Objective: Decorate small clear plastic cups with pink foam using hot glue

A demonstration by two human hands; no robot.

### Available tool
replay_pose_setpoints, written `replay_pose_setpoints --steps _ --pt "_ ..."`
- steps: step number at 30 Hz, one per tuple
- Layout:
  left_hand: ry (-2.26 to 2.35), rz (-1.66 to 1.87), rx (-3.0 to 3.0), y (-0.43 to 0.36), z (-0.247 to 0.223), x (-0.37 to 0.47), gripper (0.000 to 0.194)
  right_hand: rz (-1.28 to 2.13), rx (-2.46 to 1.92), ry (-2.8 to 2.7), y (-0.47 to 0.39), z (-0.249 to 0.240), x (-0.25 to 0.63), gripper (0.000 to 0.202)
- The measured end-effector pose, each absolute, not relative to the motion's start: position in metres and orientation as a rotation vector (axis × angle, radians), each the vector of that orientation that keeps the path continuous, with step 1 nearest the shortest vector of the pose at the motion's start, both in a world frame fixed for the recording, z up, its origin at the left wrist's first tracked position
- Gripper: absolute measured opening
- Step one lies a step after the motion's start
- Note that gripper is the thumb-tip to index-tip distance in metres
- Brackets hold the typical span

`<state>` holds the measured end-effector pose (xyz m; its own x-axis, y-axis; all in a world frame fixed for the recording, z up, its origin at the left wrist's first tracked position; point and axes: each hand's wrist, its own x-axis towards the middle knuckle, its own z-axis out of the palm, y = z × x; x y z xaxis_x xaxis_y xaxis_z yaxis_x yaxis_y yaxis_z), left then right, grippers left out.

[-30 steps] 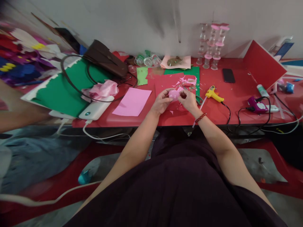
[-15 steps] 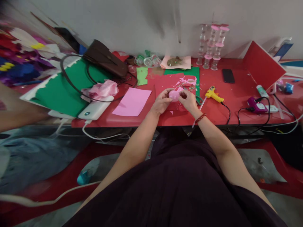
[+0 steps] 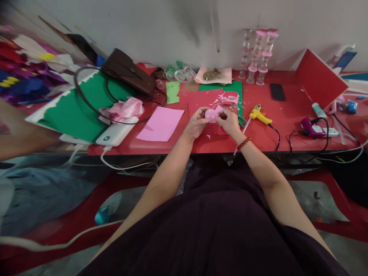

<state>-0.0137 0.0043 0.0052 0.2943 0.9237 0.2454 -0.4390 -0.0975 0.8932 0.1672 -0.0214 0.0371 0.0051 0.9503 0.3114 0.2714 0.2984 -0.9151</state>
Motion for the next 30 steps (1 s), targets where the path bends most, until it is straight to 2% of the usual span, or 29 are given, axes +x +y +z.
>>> replay_pose_setpoints --steps 2,8,13,19,30 --pt "0.557 1.222 1.152 0.0032 0.0066 -0.0137 0.055 0.864 -1.16 -1.47 -0.0202 0.0366 0.1686 0.006" --pt "0.577 1.233 1.119 0.0002 0.0108 -0.0132 0.046 1.083 -1.148 -1.392 -0.0158 0.0352 0.1707 0.012" --pt "0.615 1.266 1.094 0.0003 0.0111 -0.011 0.048 1.025 -1.174 -1.38 -0.0152 0.0344 0.1701 0.017" --pt "0.627 1.22 1.092 0.0002 0.0128 -0.0116 0.053 1.008 -1.201 -1.381 -0.0162 0.0322 0.17 0.012" --pt "0.641 1.233 1.087 0.002 0.0094 -0.0122 0.047 1.009 -1.244 -1.412 -0.0119 0.034 0.1694 0.012"
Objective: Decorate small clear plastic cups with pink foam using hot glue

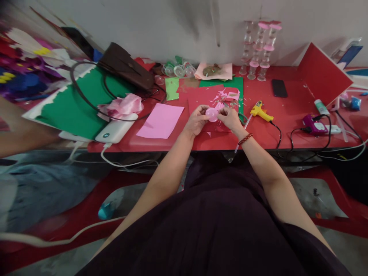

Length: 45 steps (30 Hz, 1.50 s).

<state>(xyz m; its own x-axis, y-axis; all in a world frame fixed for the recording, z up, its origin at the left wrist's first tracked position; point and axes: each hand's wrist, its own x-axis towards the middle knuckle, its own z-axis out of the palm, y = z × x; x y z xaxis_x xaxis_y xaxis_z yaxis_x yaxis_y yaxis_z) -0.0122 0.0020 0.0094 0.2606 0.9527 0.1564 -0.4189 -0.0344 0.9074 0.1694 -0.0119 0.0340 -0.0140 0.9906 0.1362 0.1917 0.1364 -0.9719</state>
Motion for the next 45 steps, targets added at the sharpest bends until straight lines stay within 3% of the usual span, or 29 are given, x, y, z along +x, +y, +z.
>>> replay_pose_setpoints --steps 14,22,33,39,45 --pt "0.667 1.269 1.079 0.004 0.008 -0.011 0.041 1.096 -1.202 -1.367 -0.009 0.031 0.169 0.013" --pt "0.658 1.198 1.139 0.0 0.012 -0.011 0.05 0.957 -1.231 -1.388 -0.009 0.028 0.167 0.012" --pt "0.594 1.262 1.135 0.002 0.01 -0.013 0.048 0.812 -1.159 -1.405 -0.019 0.031 0.16 0.011" --pt "0.562 1.258 1.139 0.0 0.01 -0.013 0.051 0.818 -1.121 -1.412 -0.022 0.034 0.16 0.018" --pt "0.579 1.248 1.138 -0.001 0.015 -0.013 0.053 0.835 -1.139 -1.38 -0.025 0.033 0.156 0.037"
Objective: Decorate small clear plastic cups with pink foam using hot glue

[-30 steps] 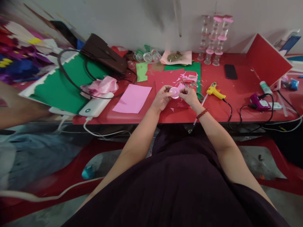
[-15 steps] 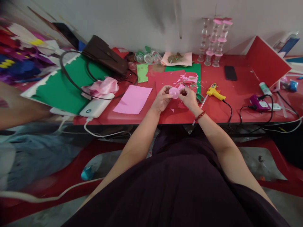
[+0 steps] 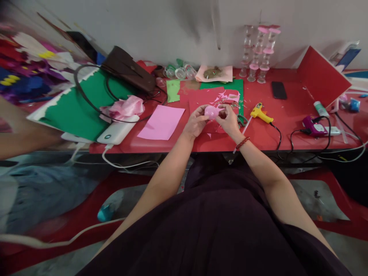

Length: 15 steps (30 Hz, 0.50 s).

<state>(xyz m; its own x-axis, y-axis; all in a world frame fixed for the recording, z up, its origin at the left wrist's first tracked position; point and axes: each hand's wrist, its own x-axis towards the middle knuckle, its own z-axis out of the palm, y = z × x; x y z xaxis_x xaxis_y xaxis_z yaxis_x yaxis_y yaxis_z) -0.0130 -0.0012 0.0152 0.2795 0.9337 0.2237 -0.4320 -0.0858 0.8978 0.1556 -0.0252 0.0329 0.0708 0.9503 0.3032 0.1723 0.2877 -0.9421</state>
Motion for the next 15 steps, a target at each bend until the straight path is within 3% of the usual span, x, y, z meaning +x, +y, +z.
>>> replay_pose_setpoints --steps 8,15 --pt "0.572 1.223 1.157 -0.0008 0.0101 -0.0136 0.055 0.79 -1.125 -1.327 -0.0216 0.0284 0.1579 0.039" --pt "0.572 1.214 1.133 -0.004 0.0138 -0.0123 0.044 0.892 -1.105 -1.338 -0.0197 0.0278 0.1624 0.038"
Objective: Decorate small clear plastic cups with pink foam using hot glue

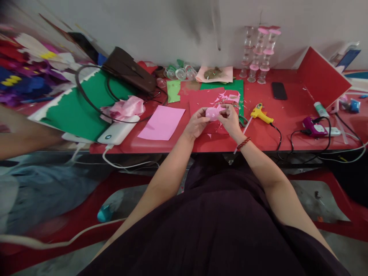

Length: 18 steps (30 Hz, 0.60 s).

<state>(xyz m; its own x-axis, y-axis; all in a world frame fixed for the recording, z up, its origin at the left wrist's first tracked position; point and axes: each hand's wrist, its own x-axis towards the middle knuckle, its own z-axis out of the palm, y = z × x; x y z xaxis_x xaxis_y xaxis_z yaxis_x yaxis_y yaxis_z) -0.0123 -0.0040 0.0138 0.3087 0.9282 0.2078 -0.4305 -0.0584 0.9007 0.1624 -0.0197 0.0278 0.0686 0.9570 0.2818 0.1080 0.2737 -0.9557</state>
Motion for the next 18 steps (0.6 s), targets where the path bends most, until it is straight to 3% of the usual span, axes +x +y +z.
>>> replay_pose_setpoints --steps 18 --pt "0.599 1.228 1.039 -0.0003 0.0108 -0.0126 0.047 0.759 -1.158 -1.362 -0.0156 0.0211 0.1604 0.032"
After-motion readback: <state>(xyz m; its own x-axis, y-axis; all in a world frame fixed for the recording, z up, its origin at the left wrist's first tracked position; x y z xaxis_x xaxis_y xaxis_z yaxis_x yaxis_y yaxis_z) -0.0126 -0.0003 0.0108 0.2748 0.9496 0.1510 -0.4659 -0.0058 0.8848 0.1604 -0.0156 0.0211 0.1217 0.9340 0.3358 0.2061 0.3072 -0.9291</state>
